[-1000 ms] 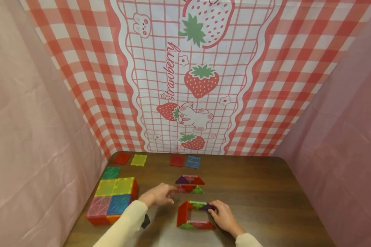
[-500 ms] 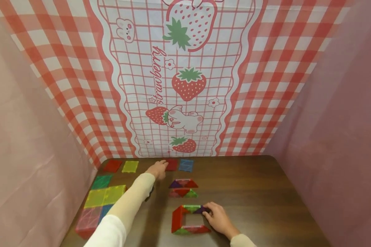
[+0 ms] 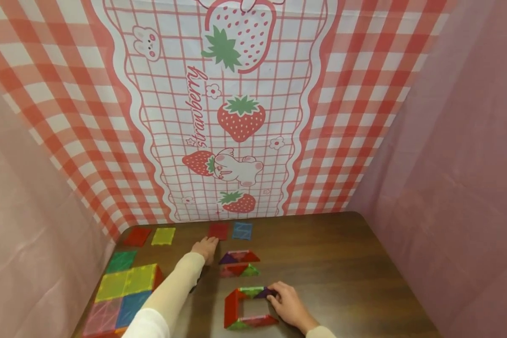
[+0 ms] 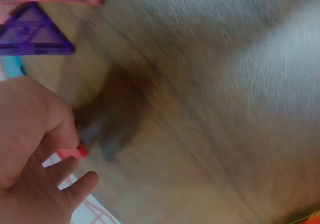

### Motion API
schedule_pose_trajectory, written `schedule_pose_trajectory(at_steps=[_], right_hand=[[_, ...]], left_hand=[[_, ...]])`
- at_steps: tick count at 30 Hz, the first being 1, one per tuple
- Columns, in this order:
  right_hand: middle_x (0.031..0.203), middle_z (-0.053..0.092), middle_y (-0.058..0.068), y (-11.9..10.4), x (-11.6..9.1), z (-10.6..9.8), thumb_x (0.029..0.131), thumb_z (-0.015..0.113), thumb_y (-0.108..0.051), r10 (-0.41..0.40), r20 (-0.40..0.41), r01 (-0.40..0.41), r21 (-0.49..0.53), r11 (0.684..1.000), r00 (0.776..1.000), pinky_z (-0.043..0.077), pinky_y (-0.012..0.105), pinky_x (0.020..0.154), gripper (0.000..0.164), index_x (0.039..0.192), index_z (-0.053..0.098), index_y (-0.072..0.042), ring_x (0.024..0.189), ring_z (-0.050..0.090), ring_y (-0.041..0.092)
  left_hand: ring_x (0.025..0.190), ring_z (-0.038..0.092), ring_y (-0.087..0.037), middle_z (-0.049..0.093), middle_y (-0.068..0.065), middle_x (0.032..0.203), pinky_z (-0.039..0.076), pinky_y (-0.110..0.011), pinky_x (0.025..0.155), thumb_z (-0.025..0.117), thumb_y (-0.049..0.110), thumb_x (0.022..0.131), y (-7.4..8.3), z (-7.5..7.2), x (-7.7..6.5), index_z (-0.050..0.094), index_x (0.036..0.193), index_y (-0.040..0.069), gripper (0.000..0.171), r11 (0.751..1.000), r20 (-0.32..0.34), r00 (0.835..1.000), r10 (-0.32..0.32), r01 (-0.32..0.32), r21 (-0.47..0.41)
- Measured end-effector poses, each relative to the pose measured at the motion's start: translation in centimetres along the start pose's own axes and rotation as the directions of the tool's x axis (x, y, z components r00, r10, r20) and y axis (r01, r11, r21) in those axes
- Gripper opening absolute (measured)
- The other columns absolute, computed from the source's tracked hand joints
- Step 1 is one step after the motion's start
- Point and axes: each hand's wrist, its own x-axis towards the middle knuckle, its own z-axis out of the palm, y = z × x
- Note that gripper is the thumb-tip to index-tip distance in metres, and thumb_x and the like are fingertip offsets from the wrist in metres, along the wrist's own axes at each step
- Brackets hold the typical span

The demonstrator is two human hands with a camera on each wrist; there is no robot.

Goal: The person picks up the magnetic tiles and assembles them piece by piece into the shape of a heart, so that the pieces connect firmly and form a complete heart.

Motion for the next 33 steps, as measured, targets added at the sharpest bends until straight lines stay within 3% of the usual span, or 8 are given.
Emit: schedule_pose_trajectory(at_steps=[4, 8, 14, 17, 22, 29, 33], right_hand=[[0.078, 0.057, -0.011, 0.1, 0.0, 0.6, 0.080, 0.080, 0.001, -0.021, -0.042, 0.021, 0.006, 1.000, 0.999, 0.042, 0.016, 0.052, 0.020, 0.095, 0.072, -0.008, 0.064, 0.043, -0.010], [0.077, 0.056, -0.011, 0.1, 0.0, 0.5, 0.079, 0.080, 0.002, -0.020, -0.046, 0.020, 0.000, 1.000, 0.999, 0.041, 0.016, 0.052, 0.020, 0.095, 0.072, -0.008, 0.064, 0.042, -0.010], [0.077, 0.057, -0.009, -0.1, 0.2, 0.6, 0.079, 0.080, 0.003, -0.012, -0.048, 0.012, 0.005, 1.000, 0.999, 0.041, 0.016, 0.052, 0.019, 0.094, 0.072, -0.007, 0.064, 0.043, -0.010], [0.078, 0.058, -0.009, -0.3, 0.3, 0.7, 0.079, 0.080, 0.002, 0.023, -0.046, -0.023, 0.008, 1.000, 0.999, 0.041, 0.017, 0.052, 0.019, 0.094, 0.073, -0.007, 0.063, 0.044, -0.009], [0.079, 0.060, -0.008, -0.2, 0.3, 0.4, 0.081, 0.080, -0.001, 0.101, 0.002, -0.102, 0.030, 0.994, 0.995, 0.045, 0.018, 0.055, 0.019, 0.097, 0.073, -0.007, 0.064, 0.048, -0.008], [0.082, 0.064, -0.003, 0.1, 0.0, 0.2, 0.082, 0.079, 0.000, 0.129, 0.023, -0.131, 0.090, 0.987, 0.991, 0.050, 0.019, 0.056, 0.016, 0.096, 0.073, -0.006, 0.066, 0.055, -0.007], [0.081, 0.063, -0.005, 0.3, 0.0, 0.3, 0.082, 0.079, -0.001, 0.117, 0.006, -0.117, 0.081, 0.990, 0.993, 0.050, 0.019, 0.055, 0.016, 0.096, 0.073, -0.006, 0.065, 0.054, -0.007]], left_hand=[[0.117, 0.058, -0.033, 0.060, -0.013, 0.123, 0.052, -0.047, 0.097, 0.076, 0.009, 0.082, -0.6, 0.6, -1.6, 0.064, 0.120, 0.005, 0.041, 0.999, -0.082, 0.997, 0.004, 0.000, 0.038], [0.107, 0.058, -0.035, 0.057, -0.016, 0.111, 0.053, -0.047, 0.091, 0.076, 0.006, 0.080, -0.4, 1.1, -3.3, 0.068, 0.111, 0.000, 0.032, 1.000, -0.111, 0.994, 0.009, -0.007, 0.014], [0.102, 0.061, -0.036, 0.060, -0.018, 0.105, 0.055, -0.047, 0.090, 0.073, 0.004, 0.082, -0.6, 0.9, -5.3, 0.072, 0.102, 0.000, 0.020, 1.000, -0.052, 0.999, 0.000, -0.001, -0.026], [0.107, 0.061, -0.039, 0.059, -0.021, 0.110, 0.055, -0.050, 0.090, 0.075, 0.009, 0.084, -1.5, 0.6, -5.9, 0.069, 0.106, 0.001, 0.025, 0.999, -0.036, 0.999, -0.024, 0.022, -0.048], [0.123, 0.052, -0.046, 0.053, -0.027, 0.127, 0.053, -0.057, 0.093, 0.085, 0.016, 0.081, -3.3, 0.5, -6.4, 0.060, 0.123, 0.003, 0.051, 0.986, -0.060, 0.994, -0.095, 0.086, -0.144], [0.108, 0.060, -0.045, 0.059, -0.026, 0.114, 0.055, -0.056, 0.086, 0.089, 0.020, 0.076, -4.1, 1.1, -7.0, 0.059, 0.119, 0.002, 0.056, 0.986, -0.109, 0.989, -0.095, 0.078, -0.149], [0.108, 0.060, -0.044, 0.058, -0.025, 0.113, 0.054, -0.055, 0.089, 0.088, 0.023, 0.077, -4.0, 1.1, -7.2, 0.057, 0.119, 0.000, 0.057, 0.988, -0.094, 0.992, -0.084, 0.071, -0.134]])
